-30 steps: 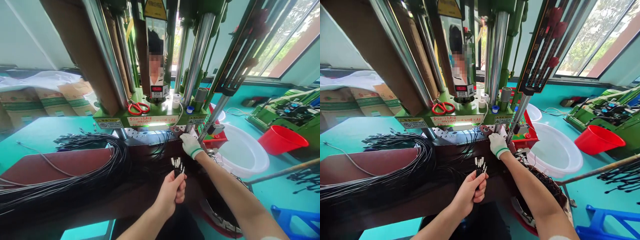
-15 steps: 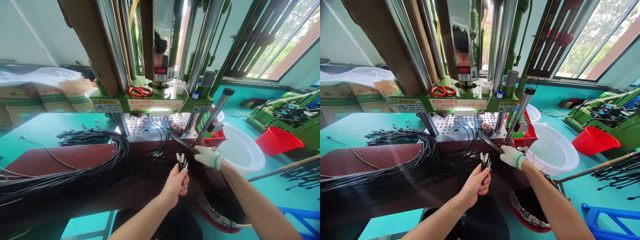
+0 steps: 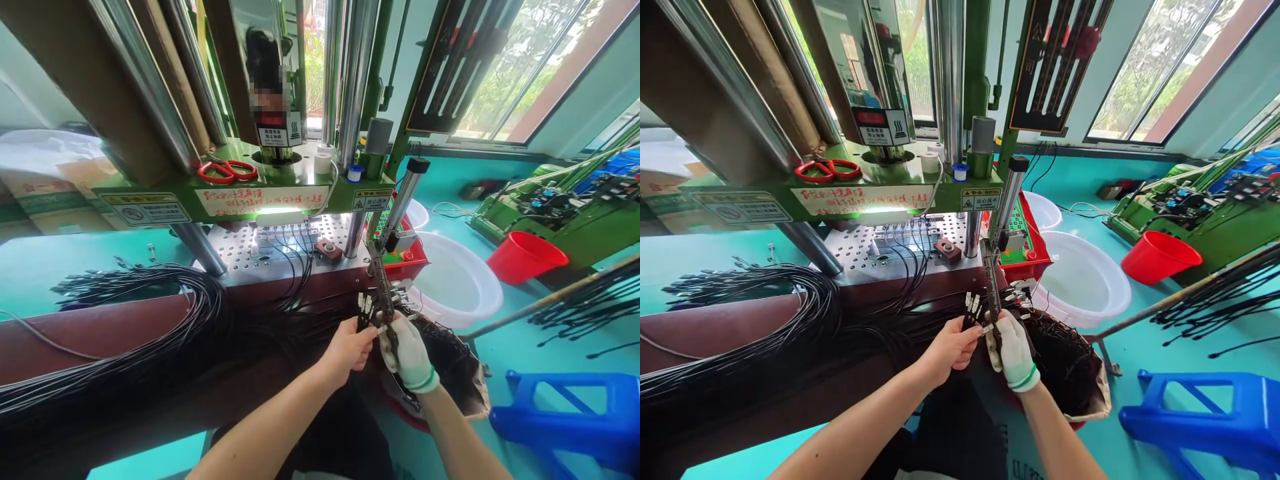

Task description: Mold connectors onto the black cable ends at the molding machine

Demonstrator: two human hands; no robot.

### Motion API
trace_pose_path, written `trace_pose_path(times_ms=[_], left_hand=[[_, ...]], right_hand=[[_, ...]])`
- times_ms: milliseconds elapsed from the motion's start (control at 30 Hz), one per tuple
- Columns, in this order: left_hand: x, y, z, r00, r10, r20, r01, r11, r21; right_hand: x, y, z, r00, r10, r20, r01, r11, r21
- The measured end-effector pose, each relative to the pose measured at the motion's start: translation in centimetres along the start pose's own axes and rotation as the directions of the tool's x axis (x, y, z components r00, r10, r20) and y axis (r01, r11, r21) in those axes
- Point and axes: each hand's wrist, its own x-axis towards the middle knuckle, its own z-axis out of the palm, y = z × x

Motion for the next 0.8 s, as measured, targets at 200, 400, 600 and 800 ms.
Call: trace_pose_path(times_ms=[200,400,600,800], left_hand=[[-0.3,0.3,0.1,0.998,0.007,-0.057,-0.006,1.0,0.015],[-0.5,-0.2,0.1,0.993,0.032,-0.112,-0.032,0.999,0.006],[-0.6,-0.4,-0.4,0.954,0.232,-0.188,-0.227,0.973,0.048],[-1.0,1.0,-1.3,0.909,0.239,-0.341,-0.313,0.932,-0.181]], right_hand=[[0.0,0.1,0.3,1.0,-0.018,-0.019,0.016,0.997,-0.081],[-0.4,0.5,0.7,0.995,-0.093,0.03,0.097,0.982,-0.162],[-0.4,0.4,1.0,0.997,-0.063,0.042,0.069,0.987,-0.148],[0.3,0.0,-0.1,0.995,-0.033,0.099,0.036,0.999,-0.028]])
